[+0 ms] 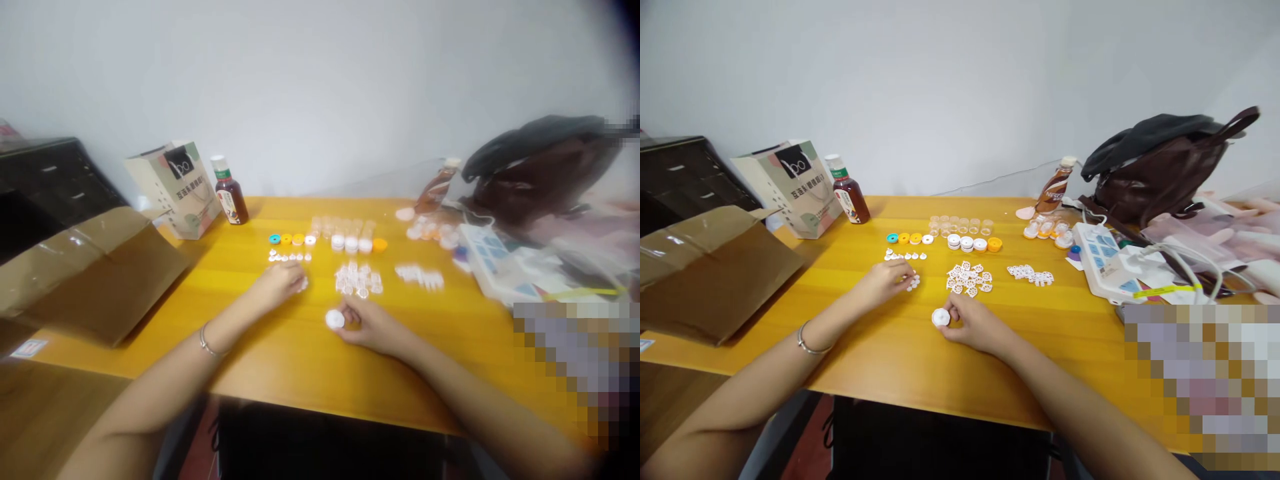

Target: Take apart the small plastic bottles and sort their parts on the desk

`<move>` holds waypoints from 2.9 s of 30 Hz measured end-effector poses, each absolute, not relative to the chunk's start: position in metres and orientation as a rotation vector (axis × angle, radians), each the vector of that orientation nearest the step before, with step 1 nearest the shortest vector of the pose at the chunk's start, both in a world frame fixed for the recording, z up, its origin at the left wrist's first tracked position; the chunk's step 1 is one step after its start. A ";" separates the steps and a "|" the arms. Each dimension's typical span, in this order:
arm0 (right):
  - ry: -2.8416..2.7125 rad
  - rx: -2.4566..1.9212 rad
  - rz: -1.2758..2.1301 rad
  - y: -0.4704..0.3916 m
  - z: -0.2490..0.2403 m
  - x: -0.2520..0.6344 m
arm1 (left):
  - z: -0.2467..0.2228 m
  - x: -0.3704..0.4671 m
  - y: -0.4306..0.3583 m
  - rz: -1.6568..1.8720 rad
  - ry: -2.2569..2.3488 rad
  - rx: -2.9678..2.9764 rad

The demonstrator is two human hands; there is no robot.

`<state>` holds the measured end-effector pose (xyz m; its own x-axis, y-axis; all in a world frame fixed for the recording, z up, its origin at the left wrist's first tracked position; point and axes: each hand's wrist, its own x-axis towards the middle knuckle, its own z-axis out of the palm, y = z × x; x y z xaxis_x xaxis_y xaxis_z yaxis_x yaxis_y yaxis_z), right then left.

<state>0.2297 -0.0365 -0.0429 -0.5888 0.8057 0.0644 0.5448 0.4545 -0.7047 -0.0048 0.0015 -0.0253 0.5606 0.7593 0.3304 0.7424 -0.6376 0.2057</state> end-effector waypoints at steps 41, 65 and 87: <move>-2.261 -1.083 0.969 -0.031 -0.050 0.229 | -0.040 0.035 -0.027 0.620 0.844 2.634; -2.253 -1.122 0.973 -0.029 -0.050 0.229 | -0.045 0.044 -0.027 0.543 0.967 3.118; -2.232 -1.146 1.026 -0.028 -0.052 0.229 | -0.030 -0.018 0.026 0.411 1.496 2.943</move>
<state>0.2293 -0.0280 -0.0518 -0.5674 0.8226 0.0385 0.5064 0.3854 -0.7714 -0.0180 0.0257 -0.0299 0.5688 0.7660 0.2995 0.8114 -0.5821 -0.0524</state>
